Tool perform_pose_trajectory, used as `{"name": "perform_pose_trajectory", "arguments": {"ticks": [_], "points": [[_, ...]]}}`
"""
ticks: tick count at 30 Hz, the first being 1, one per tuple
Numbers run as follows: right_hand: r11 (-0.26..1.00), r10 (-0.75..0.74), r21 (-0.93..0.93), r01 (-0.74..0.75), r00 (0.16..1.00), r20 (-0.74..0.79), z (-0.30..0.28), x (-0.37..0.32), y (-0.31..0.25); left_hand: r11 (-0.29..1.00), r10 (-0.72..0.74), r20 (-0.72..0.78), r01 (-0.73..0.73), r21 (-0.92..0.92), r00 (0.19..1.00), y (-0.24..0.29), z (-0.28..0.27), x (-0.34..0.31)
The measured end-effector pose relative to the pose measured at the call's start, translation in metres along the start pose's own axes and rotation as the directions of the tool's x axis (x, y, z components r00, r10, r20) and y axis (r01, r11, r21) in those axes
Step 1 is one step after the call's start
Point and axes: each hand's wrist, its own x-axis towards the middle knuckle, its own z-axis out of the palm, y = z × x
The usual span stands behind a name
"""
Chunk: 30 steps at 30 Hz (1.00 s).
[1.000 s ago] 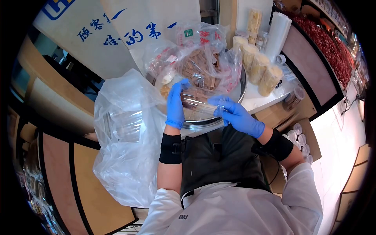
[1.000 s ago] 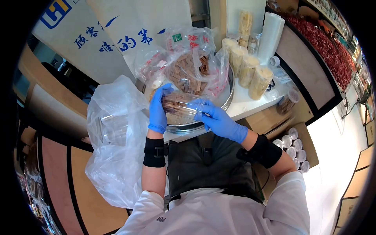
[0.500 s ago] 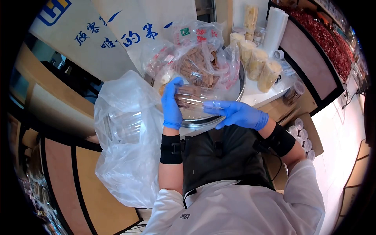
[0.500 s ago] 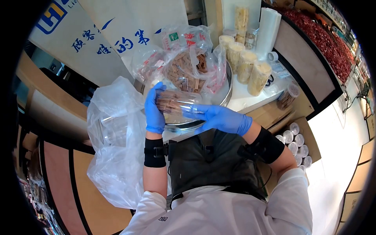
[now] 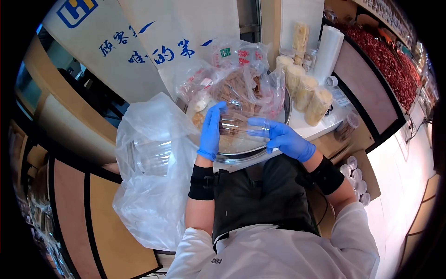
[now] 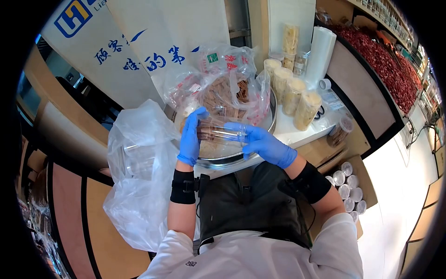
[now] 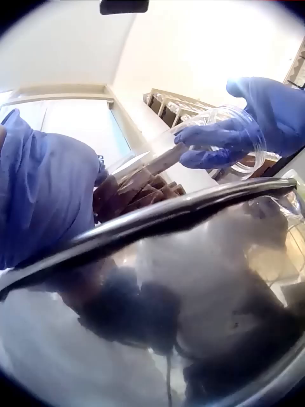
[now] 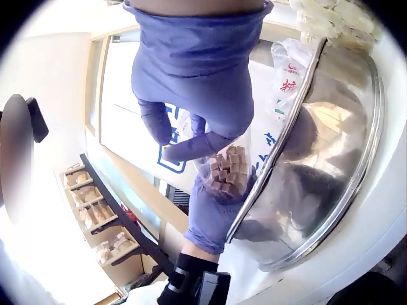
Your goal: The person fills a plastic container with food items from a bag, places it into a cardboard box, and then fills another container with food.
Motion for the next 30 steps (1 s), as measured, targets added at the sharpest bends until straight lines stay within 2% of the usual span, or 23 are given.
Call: {"name": "perform_pose_trajectory", "arguments": {"ticks": [2,3,5,6,8,10,12,16,18,20,21,23,25,27,28,29,30], "points": [[0.985,0.046,0.165,-0.054,0.997,0.054,-0.004,0.0,0.0,0.999,-0.013,-0.004,0.013,-0.04,1.0,-0.003,0.003,0.0],[0.985,0.046,0.165,-0.055,0.997,0.054,-0.006,0.001,0.0,0.997,-0.025,-0.005,0.025,-0.078,1.0,-0.004,0.004,0.0],[0.903,0.092,0.412,-0.123,0.991,0.093,-0.011,0.004,0.002,0.996,-0.046,-0.004,0.045,-0.074,0.999,-0.003,0.006,-0.002],[0.902,0.094,0.414,-0.125,0.991,0.093,-0.014,0.006,0.003,0.996,-0.064,-0.002,0.063,-0.068,0.998,-0.003,0.006,-0.004],[0.88,0.051,0.446,-0.162,0.967,0.25,-0.018,0.011,0.006,0.998,-0.053,0.049,0.055,-0.041,0.997,-0.005,0.005,-0.004],[0.888,0.073,0.424,-0.18,0.964,0.255,-0.014,0.008,0.005,0.999,-0.042,0.099,0.044,-0.019,0.994,-0.003,0.005,-0.005],[0.898,0.104,0.389,-0.204,0.959,0.263,-0.012,0.005,0.002,0.986,-0.158,0.138,0.163,-0.024,0.978,0.002,0.008,-0.005],[0.872,0.076,0.463,-0.161,0.977,0.198,-0.003,-0.001,0.005,0.993,-0.113,0.123,0.114,0.0,0.986,-0.007,0.005,-0.003],[0.857,0.062,0.498,-0.132,0.986,0.154,0.001,-0.002,0.007,0.947,-0.228,0.163,0.257,-0.19,0.96,0.003,0.005,-0.004],[0.8,0.071,0.598,-0.054,0.997,-0.005,0.003,-0.001,0.008,0.946,-0.237,0.126,0.258,-0.195,0.963,0.001,0.005,-0.004],[0.804,0.081,0.591,-0.066,0.997,0.001,0.004,-0.001,0.008,0.946,-0.249,0.094,0.263,-0.191,0.964,0.0,0.005,-0.004],[0.895,0.058,0.44,-0.065,0.998,0.03,0.007,0.002,0.006,0.96,-0.216,0.076,0.226,-0.166,0.973,-0.005,0.004,-0.002],[0.927,0.089,0.364,-0.084,0.996,0.003,0.012,0.004,0.0,0.971,-0.187,0.059,0.194,-0.139,0.981,-0.011,0.001,-0.001],[0.954,0.116,0.282,-0.104,0.993,-0.025,0.012,0.003,0.001,0.987,-0.098,0.025,0.1,-0.123,0.995,-0.016,-0.002,0.001],[0.988,0.001,-0.154,-0.022,0.991,-0.136,0.013,0.001,0.007,0.987,-0.094,0.017,0.095,-0.131,0.995,-0.017,-0.003,0.002],[0.824,-0.153,-0.566,0.023,0.971,-0.183,0.014,-0.003,0.011,0.965,-0.146,-0.039,0.134,-0.225,0.988,-0.019,-0.003,0.002],[0.819,-0.151,-0.573,0.024,0.973,-0.176,0.016,-0.007,0.013,0.934,-0.2,-0.09,0.162,-0.319,0.976,-0.019,-0.005,0.004]]}}
